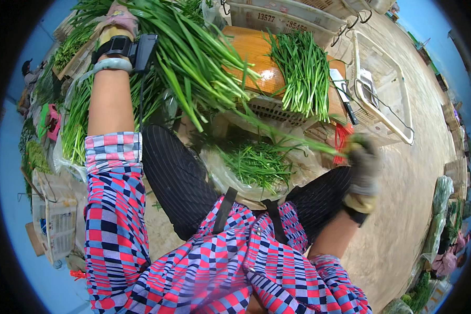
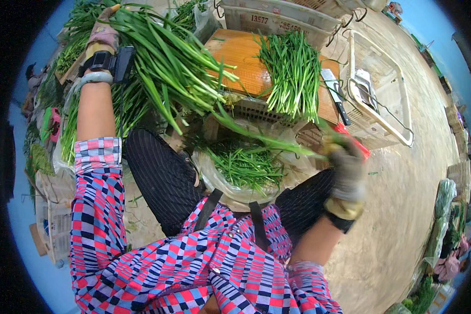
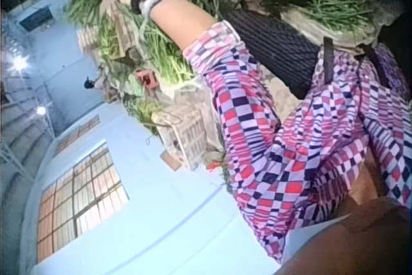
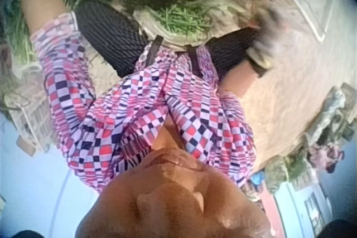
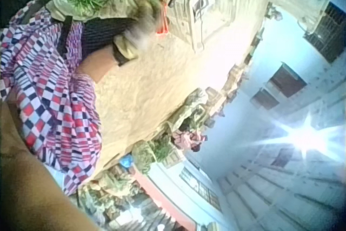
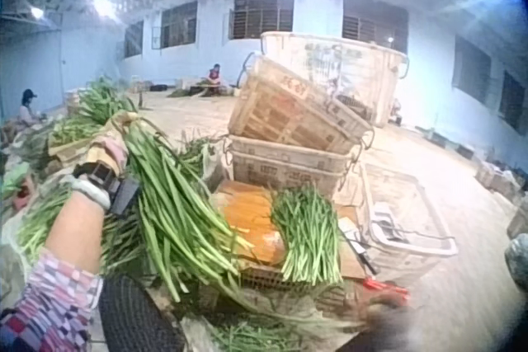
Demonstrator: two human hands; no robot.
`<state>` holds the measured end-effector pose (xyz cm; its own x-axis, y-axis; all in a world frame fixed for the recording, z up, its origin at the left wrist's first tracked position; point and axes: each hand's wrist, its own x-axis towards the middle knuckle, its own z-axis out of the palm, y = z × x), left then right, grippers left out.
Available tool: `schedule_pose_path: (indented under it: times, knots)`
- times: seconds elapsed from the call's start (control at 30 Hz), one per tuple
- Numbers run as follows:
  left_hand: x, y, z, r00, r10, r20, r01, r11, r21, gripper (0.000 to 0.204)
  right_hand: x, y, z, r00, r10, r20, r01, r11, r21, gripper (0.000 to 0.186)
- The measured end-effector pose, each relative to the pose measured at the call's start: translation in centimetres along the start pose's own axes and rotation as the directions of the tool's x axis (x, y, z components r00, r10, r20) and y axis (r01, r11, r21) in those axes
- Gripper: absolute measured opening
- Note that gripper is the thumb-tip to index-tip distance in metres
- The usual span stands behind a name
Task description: Sorting and bundling green vegetables (chives or scallions) by hand.
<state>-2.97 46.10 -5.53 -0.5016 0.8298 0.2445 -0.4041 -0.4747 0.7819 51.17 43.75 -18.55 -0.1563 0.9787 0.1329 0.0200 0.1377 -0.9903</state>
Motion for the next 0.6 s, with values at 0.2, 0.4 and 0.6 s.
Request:
schedule_pose_path:
  times: [0.2, 0.4, 0.6]
  knots:
    - [2.6, -5.2, 1.4, 0.940, 0.100, 0.325, -0.133, 0.988, 0.082, 0.024, 2.7, -10.6, -14.8, 0.581, -0.786, -0.211, 0.437, 0.519, -0.735, 0.028]
    - [0.2, -6.2, 1.2, 0.906, -0.153, 0.395, 0.155, 0.988, 0.029, 0.032, 13.7, -15.1, 1.0, 0.813, -0.524, -0.254, 0.454, 0.843, -0.288, 0.019]
    - [-4.9, -14.4, 6.8, 0.887, -0.256, 0.386, 0.373, 0.888, -0.269, 0.031, 12.5, -10.0, 13.7, 0.914, -0.335, 0.230, 0.294, 0.936, 0.195, 0.021]
